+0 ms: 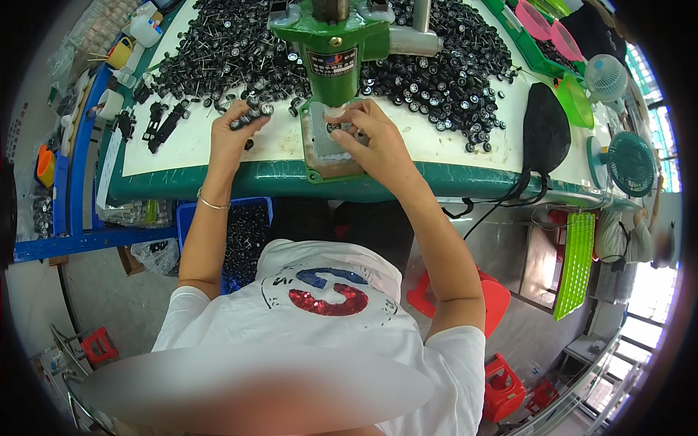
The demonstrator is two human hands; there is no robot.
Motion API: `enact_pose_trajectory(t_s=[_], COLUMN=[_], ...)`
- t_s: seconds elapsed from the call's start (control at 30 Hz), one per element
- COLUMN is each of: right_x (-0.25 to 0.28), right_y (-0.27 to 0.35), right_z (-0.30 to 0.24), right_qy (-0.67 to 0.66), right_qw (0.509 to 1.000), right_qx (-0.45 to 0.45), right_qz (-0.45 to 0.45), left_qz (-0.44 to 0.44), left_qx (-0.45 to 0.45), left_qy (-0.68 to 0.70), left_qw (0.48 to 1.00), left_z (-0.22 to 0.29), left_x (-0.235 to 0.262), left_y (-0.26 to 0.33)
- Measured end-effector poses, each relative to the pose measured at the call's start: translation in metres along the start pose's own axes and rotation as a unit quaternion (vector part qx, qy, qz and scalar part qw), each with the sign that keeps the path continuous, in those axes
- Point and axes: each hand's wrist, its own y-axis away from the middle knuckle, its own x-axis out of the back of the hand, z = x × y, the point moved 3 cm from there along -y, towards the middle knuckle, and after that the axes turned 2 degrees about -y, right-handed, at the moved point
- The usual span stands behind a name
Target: The person assembles small plastic components with white inserts using a manual hand press.
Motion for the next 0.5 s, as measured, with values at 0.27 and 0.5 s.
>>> enact_pose_trajectory(t_s=[0.27,0.5], right_x=[-0.002,0.033], right_y=[0.0,-0.002], right_z=[0.005,0.015], right_qy=[0.047,-0.126], right_qw=[0.999,0.986], right_qx=[-0.024,-0.058], right_qz=[0.012,0.093], left_qz=[-0.086,-0.131], left_qx=[0.145,0.14], left_qy=[0.341,0.305], left_qw=[0.925,0.933], left_z=[0.042,0.05], left_x=[-0.064,-0.085], left_y=[0.011,0.016])
